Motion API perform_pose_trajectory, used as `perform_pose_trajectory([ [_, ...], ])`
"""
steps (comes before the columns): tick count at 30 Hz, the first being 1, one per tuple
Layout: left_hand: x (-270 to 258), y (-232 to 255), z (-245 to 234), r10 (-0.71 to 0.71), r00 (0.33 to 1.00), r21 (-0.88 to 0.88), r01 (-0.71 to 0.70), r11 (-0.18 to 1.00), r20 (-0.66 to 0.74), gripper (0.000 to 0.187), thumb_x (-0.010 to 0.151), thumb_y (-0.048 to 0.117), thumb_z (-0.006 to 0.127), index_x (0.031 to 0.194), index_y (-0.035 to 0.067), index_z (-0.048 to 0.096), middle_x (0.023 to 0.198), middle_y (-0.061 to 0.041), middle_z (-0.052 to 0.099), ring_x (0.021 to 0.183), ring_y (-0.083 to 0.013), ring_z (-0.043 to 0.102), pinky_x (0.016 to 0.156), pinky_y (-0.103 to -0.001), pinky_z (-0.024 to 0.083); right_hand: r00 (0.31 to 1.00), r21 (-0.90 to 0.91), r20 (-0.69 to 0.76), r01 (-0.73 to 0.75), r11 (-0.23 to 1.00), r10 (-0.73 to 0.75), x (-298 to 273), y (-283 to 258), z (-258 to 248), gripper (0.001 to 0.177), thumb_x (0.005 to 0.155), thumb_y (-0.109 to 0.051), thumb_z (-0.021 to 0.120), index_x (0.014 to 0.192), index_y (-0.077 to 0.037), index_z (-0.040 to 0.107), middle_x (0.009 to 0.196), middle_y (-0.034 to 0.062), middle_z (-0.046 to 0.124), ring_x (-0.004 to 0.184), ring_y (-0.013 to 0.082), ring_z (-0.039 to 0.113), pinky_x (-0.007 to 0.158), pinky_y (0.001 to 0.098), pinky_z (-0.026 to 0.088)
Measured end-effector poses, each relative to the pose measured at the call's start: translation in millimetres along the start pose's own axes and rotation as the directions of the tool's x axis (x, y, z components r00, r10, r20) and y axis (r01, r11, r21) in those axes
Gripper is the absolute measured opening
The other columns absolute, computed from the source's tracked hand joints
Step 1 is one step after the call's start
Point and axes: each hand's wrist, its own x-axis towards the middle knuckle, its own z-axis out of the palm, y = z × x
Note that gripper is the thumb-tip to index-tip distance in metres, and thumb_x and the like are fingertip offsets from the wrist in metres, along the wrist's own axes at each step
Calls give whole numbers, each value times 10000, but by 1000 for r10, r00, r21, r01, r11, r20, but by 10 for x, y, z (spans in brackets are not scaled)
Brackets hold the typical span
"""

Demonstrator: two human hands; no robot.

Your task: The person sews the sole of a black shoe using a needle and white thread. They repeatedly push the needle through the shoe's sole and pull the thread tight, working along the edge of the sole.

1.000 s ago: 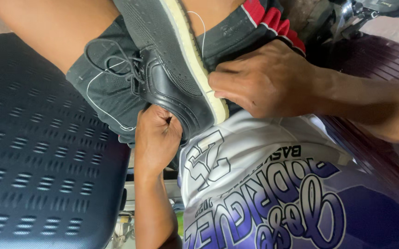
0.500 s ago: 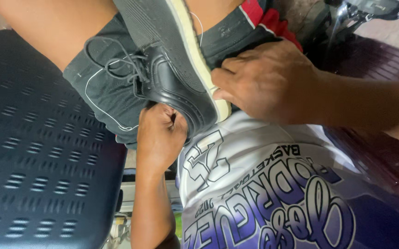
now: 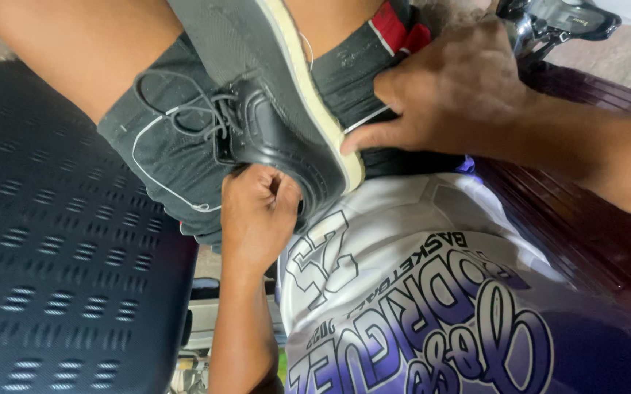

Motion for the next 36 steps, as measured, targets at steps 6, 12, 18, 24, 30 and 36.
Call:
perform_pose_trajectory([
  [6, -54, -50, 50, 37, 989, -10, -39, 999, -142, 169, 923, 39, 701, 830, -49, 590, 714, -112, 507, 598, -207, 472, 594, -334, 399, 999, 12, -26, 30, 999, -29, -114, 220, -15, 597, 985, -648, 608, 615, -184, 552, 464, -59, 442, 386, 109, 404, 408, 296, 311],
  [12, -208, 183, 92, 62, 903, -58, -96, 994, -425, 72, 986, 38, 681, 1037, -11, 669, 942, -75, 571, 651, -114, 469, 607, -260, 386, 997, -102, -45, 53, 993, -58, -236, 396, -45, 673, 910, -685, 601, 488, -192, 424, 401, -58, 383, 330, 102, 347, 402, 299, 293],
  [18, -268, 710, 45, 420, 820, 391, -265, 881, -389, 187, 951, 91, 772, 1108, 87, 671, 1028, -93, 631, 874, -225, 595, 697, -325, 489, 992, 19, -104, 80, 997, -77, -227, 270, -80, 610, 919, -637, 636, 537, -185, 486, 450, -54, 444, 373, 124, 411, 450, 315, 363],
  [24, 23, 983, 180, 401, 915, 552, -310, 774, -50, 222, 910, 88, 738, 1122, 52, 686, 1132, -127, 698, 924, -298, 659, 690, -369, 531, 981, 178, -193, 62, 982, -27, -218, 168, -117, 547, 936, -568, 699, 619, -138, 579, 522, -7, 532, 463, 190, 517, 510, 376, 424],
  [30, 108, 802, 128, 345, 936, 413, -289, 864, -66, 103, 1024, 75, 695, 1109, 99, 643, 967, -63, 677, 870, -256, 638, 769, -383, 523, 988, 479, -139, 128, 868, -69, -60, 61, -56, 384, 855, -456, 797, 700, -129, 667, 676, 3, 636, 613, 214, 638, 642, 412, 481],
  [36, -87, 619, 3, 230, 949, 103, -212, 972, -214, 315, 961, -40, 666, 1257, 59, 626, 845, -21, 607, 723, -117, 509, 634, -219, 435, 974, 891, -222, 187, 414, 37, 118, -156, 4, 296, 950, -84, 705, 1223, -26, 608, 1215, 125, 628, 1126, 250, 665, 967, 324, 528],
])
